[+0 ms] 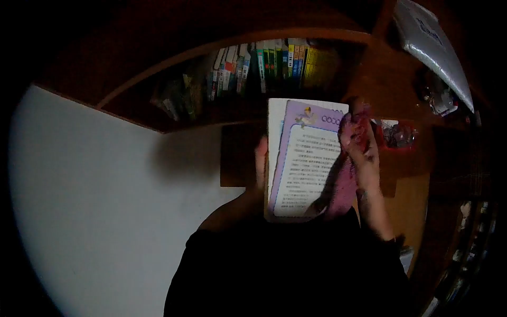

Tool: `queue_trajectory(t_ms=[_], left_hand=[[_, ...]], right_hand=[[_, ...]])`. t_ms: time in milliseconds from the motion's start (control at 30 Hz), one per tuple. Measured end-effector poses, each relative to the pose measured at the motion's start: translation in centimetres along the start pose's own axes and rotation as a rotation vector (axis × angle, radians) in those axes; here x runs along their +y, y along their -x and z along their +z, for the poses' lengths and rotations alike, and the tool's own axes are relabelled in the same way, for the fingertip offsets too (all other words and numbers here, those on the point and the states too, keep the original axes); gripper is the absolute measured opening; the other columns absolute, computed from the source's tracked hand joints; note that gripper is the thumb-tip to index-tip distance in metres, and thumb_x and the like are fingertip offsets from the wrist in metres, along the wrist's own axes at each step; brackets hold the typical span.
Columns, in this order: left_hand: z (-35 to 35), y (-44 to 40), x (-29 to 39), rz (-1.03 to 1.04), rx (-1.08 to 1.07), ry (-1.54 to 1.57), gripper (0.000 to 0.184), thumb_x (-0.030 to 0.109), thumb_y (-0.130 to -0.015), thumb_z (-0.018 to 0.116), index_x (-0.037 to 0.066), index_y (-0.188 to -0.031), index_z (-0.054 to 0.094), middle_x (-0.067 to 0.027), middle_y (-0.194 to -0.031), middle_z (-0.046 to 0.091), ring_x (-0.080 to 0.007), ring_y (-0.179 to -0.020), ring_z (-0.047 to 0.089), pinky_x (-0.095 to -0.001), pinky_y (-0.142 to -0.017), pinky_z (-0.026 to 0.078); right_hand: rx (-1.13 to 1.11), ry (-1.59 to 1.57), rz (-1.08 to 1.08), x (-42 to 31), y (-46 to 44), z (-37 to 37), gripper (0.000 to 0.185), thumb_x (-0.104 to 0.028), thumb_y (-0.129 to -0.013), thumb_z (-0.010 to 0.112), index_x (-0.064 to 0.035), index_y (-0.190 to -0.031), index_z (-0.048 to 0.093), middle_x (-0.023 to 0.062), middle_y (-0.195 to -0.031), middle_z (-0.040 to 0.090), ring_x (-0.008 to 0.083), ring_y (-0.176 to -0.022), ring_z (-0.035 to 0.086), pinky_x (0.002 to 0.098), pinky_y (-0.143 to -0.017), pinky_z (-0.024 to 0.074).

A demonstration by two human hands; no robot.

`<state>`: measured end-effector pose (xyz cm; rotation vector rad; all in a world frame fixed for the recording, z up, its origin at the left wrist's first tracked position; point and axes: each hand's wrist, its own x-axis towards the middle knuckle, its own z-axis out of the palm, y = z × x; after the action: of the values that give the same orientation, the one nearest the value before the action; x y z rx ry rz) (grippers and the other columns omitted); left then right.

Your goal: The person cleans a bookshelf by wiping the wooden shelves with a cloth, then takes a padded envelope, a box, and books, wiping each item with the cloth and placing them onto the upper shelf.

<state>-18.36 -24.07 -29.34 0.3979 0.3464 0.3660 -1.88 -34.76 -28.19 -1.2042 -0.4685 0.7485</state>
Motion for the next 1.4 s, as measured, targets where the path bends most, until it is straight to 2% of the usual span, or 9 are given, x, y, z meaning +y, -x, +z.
queue_trajectory(t_ms=[233, 300, 467, 567, 733, 933, 1167, 1267, 1400], left_hand=[[-0.4, -1.2, -0.1, -0.068, 0.139, -0.121, 0.057, 0.048, -0.096, 0.028, 0.008, -0.134, 0.04, -0.015, -0.131, 0.047, -0.0273, -0.117, 0.048, -0.0404, -0.1, 0.037], [-1.6, -1.5, -0.2, 0.015, -0.024, -0.207, 0.061, 0.05, -0.096, 0.028, 0.006, -0.139, 0.027, -0.0158, -0.131, 0.045, -0.0264, -0.12, 0.045, -0.0408, -0.099, 0.039], [0.0, -0.3, 0.3, 0.274, -0.071, -0.937, 0.065, 0.011, -0.086, 0.062, 0.003, -0.135, 0.019, -0.0127, -0.123, 0.047, -0.0227, -0.117, 0.047, -0.0398, -0.097, 0.042], [-0.7, -0.7, -0.3, 0.34, -0.115, -0.911, 0.071, -0.004, -0.076, 0.068, 0.003, -0.131, 0.024, -0.0118, -0.12, 0.049, -0.0208, -0.115, 0.048, -0.0389, -0.096, 0.042], [-0.6, -0.7, -0.6, 0.345, -0.106, -0.857, 0.067, 0.0, -0.079, 0.066, 0.003, -0.132, 0.025, -0.0131, -0.121, 0.049, -0.0211, -0.114, 0.049, -0.0379, -0.097, 0.042], [-0.3, -0.4, -0.1, 0.325, -0.007, -0.616, 0.055, 0.0, -0.085, 0.057, 0.003, -0.131, 0.027, -0.014, -0.122, 0.049, -0.0229, -0.113, 0.051, -0.0383, -0.095, 0.044], [-0.4, -0.8, 0.7, 0.343, 0.061, -0.303, 0.051, 0.001, -0.084, 0.058, 0.006, -0.129, 0.033, -0.0134, -0.117, 0.053, -0.0228, -0.11, 0.053, -0.0373, -0.091, 0.046], [-0.5, -1.3, 0.3, 0.352, 0.118, -0.425, 0.049, 0.003, -0.085, 0.058, 0.007, -0.127, 0.035, -0.0123, -0.116, 0.054, -0.0224, -0.106, 0.055, -0.0358, -0.088, 0.047], [-0.2, -1.8, 0.9, 0.38, 0.125, -0.491, 0.044, 0.007, -0.085, 0.06, 0.006, -0.124, 0.039, -0.0112, -0.114, 0.055, -0.0203, -0.103, 0.056, -0.0341, -0.086, 0.048]], right_hand=[[0.138, -0.103, 0.037, 1.2, -0.6, -2.0, 0.066, -0.008, -0.081, 0.066, -0.0001, -0.137, 0.032, 0.0109, -0.123, 0.052, 0.0185, -0.109, 0.051, 0.0295, -0.096, 0.0382], [0.109, 0.04, -0.034, 2.0, -0.6, -2.5, 0.064, -0.01, -0.083, 0.065, 0.0003, -0.136, 0.032, 0.0113, -0.122, 0.052, 0.0185, -0.107, 0.052, 0.0296, -0.096, 0.0382], [0.156, 0.069, -0.049, 1.2, 0.0, -0.9, 0.061, -0.013, -0.085, 0.064, 0.0006, -0.135, 0.033, 0.0111, -0.124, 0.05, 0.018, -0.112, 0.048, 0.0288, -0.097, 0.0352], [0.146, 0.074, -0.1, 0.2, -0.1, -0.5, 0.058, -0.014, -0.086, 0.062, 0.0008, -0.135, 0.033, 0.0106, -0.125, 0.049, 0.0174, -0.115, 0.046, 0.0278, -0.098, 0.0329], [0.032, -0.088, -0.067, -0.5, -0.7, -2.0, 0.053, -0.013, -0.089, 0.057, 0.0004, -0.135, 0.034, 0.0103, -0.128, 0.048, 0.0188, -0.116, 0.046, 0.0288, -0.1, 0.0325], [-0.216, -0.825, 0.117, -0.7, -1.1, -3.4, 0.05, -0.03, -0.092, 0.045, -0.0042, -0.135, 0.037, 0.0105, -0.132, 0.046, 0.0245, -0.12, 0.044, 0.0377, -0.104, 0.0309], [-0.163, -0.8, 0.169, 0.2, -0.1, -3.2, 0.053, -0.03, -0.09, 0.05, -0.0044, -0.135, 0.037, 0.0095, -0.132, 0.046, 0.0253, -0.121, 0.044, 0.038, -0.104, 0.0321], [-0.229, -0.186, 0.098, 1.1, 1.5, -1.9, 0.068, 0.001, -0.077, 0.065, -0.0042, -0.137, 0.032, 0.0084, -0.126, 0.049, 0.0196, -0.114, 0.049, 0.0318, -0.097, 0.0389], [-0.248, -0.123, 0.111, -0.2, 1.7, -0.8, 0.067, 0.007, -0.078, 0.063, -0.004, -0.135, 0.031, 0.0072, -0.125, 0.05, 0.0172, -0.114, 0.048, 0.0315, -0.098, 0.0369]])
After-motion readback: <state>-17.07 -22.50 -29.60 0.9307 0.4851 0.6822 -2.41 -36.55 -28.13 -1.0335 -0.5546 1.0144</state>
